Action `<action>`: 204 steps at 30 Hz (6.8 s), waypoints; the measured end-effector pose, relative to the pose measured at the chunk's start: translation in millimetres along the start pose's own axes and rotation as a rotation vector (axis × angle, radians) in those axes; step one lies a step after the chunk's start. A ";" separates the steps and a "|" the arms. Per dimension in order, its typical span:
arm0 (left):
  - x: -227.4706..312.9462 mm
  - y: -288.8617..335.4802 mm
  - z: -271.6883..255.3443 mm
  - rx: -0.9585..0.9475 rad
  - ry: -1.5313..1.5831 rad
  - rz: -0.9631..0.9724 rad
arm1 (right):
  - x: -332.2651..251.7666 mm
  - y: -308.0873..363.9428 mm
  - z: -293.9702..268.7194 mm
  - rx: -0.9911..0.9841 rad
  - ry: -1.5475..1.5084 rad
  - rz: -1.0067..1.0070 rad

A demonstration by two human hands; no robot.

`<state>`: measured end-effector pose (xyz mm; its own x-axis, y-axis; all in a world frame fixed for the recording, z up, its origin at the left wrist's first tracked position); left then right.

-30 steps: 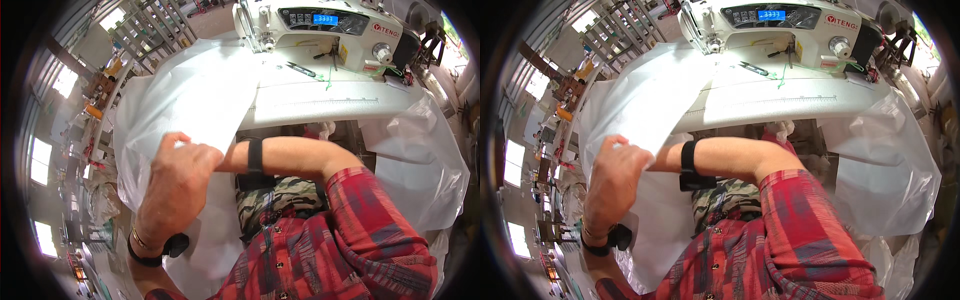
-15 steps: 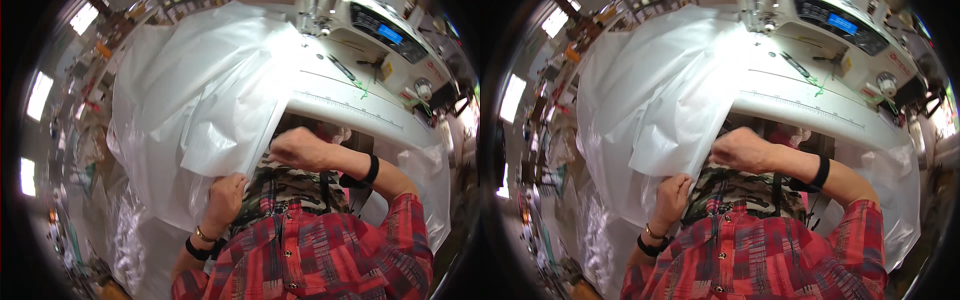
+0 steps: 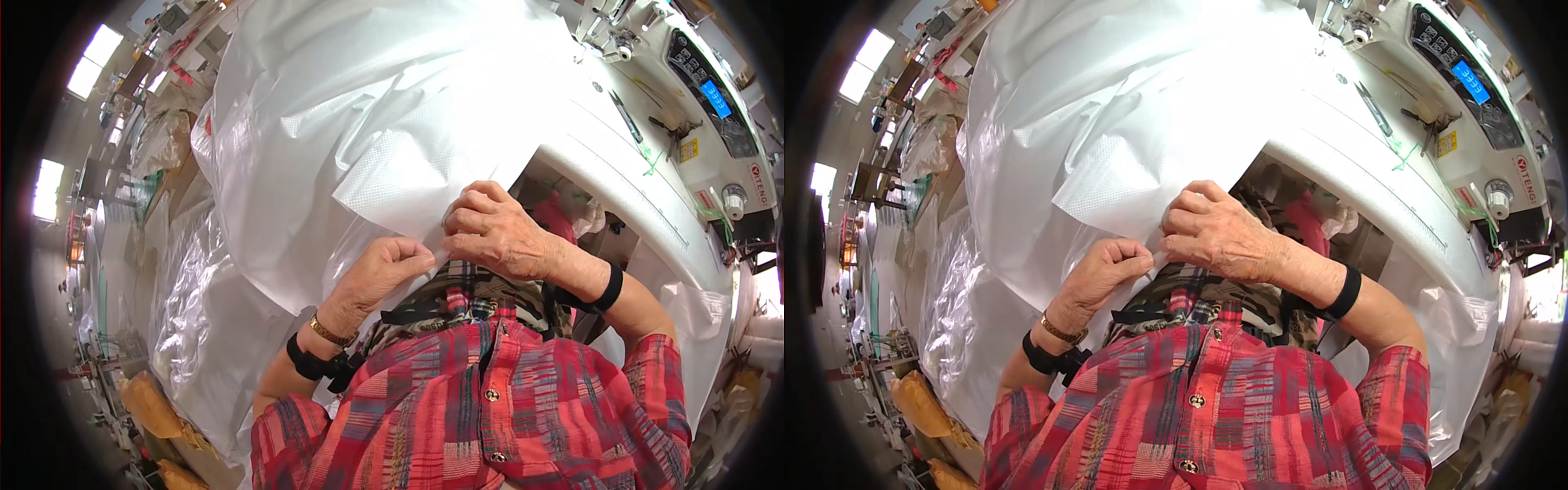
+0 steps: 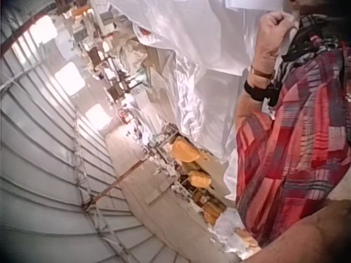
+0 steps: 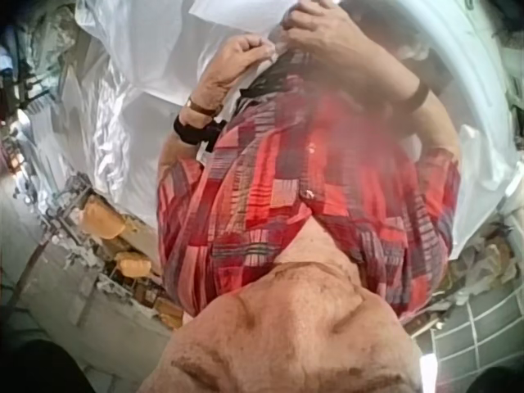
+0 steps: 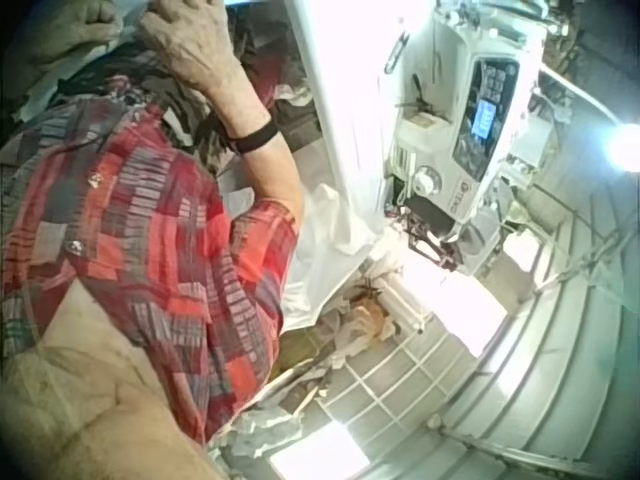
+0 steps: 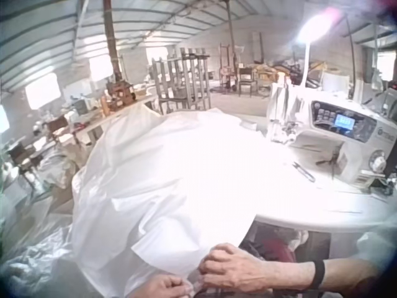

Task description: Sewing large white plastic sheets together using an industrial sewing machine in a workshop environment.

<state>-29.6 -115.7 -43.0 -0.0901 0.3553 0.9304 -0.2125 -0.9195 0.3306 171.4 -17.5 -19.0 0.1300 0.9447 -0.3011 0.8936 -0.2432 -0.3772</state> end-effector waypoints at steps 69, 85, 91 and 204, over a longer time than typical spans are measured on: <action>20.2 -48.2 46.2 -0.274 -1.167 1.100 | 164.1 39.5 -95.1 0.333 0.396 0.775; 87.3 -121.1 61.8 -0.158 -1.353 1.076 | 165.4 41.7 -96.0 0.245 0.297 0.924; 107.8 -156.6 74.4 -0.200 -1.300 1.132 | 161.3 39.9 -100.7 0.172 0.220 0.946; 127.1 -298.9 118.0 0.117 -1.230 1.057 | 172.0 52.6 -94.9 0.636 0.136 0.960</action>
<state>137.3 184.5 -4.9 0.6617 -0.6970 0.2763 -0.4880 -0.6801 -0.5471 281.6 153.1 -7.4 0.7172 0.3182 -0.6199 0.0301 -0.9030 -0.4287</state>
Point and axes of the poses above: each hand's wrist, its own y-axis away from the middle knuckle, its own z-axis out of the palm, x = y × z, the point moved 2 cm from there along -y, towards the middle knuckle, and after that the axes turned 6 degrees about z, right-handed, at the moved point
